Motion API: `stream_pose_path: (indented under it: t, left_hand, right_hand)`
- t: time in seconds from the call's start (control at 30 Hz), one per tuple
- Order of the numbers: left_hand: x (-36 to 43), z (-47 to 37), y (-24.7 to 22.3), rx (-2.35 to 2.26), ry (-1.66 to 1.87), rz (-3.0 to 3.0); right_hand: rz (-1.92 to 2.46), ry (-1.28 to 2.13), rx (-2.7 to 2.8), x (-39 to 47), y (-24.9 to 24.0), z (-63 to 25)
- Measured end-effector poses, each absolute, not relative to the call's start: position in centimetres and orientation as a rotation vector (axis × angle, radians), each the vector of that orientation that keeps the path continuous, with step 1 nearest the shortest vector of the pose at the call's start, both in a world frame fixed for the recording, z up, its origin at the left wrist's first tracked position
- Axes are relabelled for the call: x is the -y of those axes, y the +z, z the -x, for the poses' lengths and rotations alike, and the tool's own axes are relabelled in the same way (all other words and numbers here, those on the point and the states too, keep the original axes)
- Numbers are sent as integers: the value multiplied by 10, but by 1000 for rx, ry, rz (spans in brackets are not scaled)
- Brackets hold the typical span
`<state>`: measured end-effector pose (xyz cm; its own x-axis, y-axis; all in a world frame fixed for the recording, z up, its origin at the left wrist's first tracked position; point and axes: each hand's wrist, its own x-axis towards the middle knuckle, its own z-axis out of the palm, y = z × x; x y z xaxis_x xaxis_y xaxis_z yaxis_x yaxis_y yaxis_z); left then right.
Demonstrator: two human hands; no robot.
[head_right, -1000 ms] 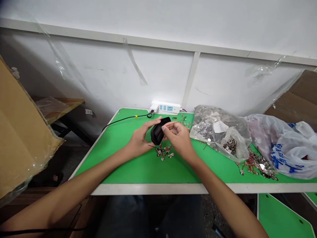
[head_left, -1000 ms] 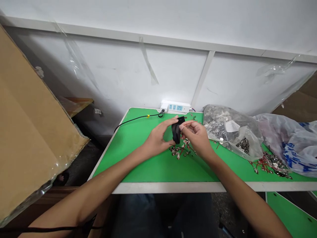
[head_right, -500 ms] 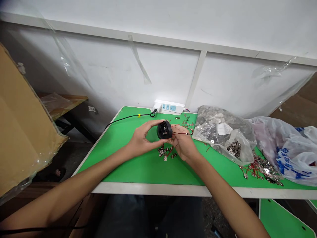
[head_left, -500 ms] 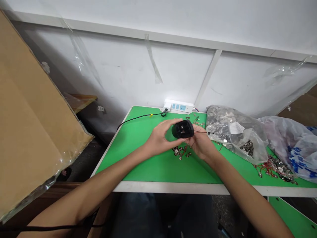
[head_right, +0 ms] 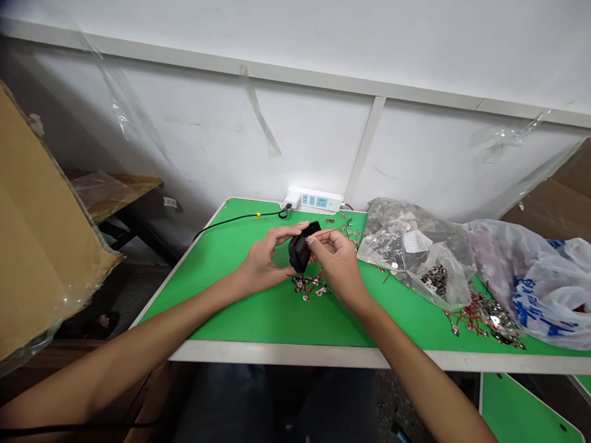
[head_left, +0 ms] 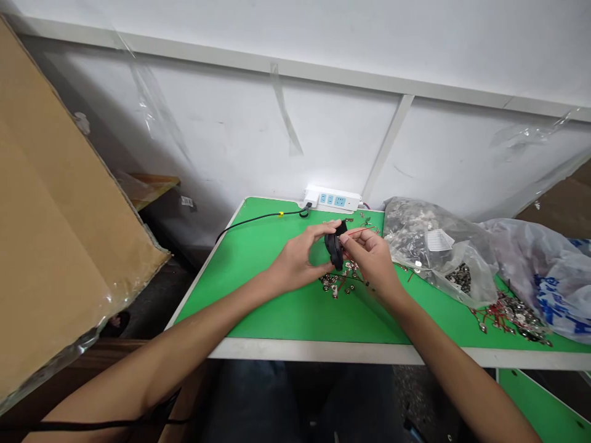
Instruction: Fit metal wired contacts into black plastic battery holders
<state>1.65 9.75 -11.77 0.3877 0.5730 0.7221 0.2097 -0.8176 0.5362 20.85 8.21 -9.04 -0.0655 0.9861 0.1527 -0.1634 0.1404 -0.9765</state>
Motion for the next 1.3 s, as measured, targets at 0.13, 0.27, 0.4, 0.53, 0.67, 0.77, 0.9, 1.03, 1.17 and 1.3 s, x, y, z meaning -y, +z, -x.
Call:
stream_pose_path:
  t: [0.13,0.27,0.4,0.53,0.67,0.77,0.9,1.03,1.17,1.3]
  left_hand:
    - [-95,-16,-112,-675,1439,-2381]
    - [-91,-17,-108,-726,1454,-2404]
    - [-90,-19,-108,-817,1489,-2387]
    - [-89,-19,-107,-851,1514,-2394]
    - [-90,-18,-105,-835,1512,-2407]
    - [-91,-18,-106,-840,1510,-2417]
    - [-93,-17,-108,-839,1511,-2427]
    - [-93,-17,-108,-839,1511,-2416]
    - [-90,-18,-103,-840,1512,-2380]
    - [-89,-19,-102,-818,1464,-2342]
  right_hand:
    - [934,1294,1184,-83,-91,-210]
    - [858,1489,1063,-84,-92,-211]
    - [840,1570,1024,-84,-93,-210]
    - [852,1560,1012,-83,-92,-210]
    - [884,1539,1025,-84,-92,-213]
    - [920,1567,1054,-86,-93,-217]
    - [968,1570,1086,-88,-95,-219]
    - [999,1508,1179,-89,-96,-219]
    - [989,1409,1245,-88,-96,-217]
    - [997,1344,1259,-87,-94,-216]
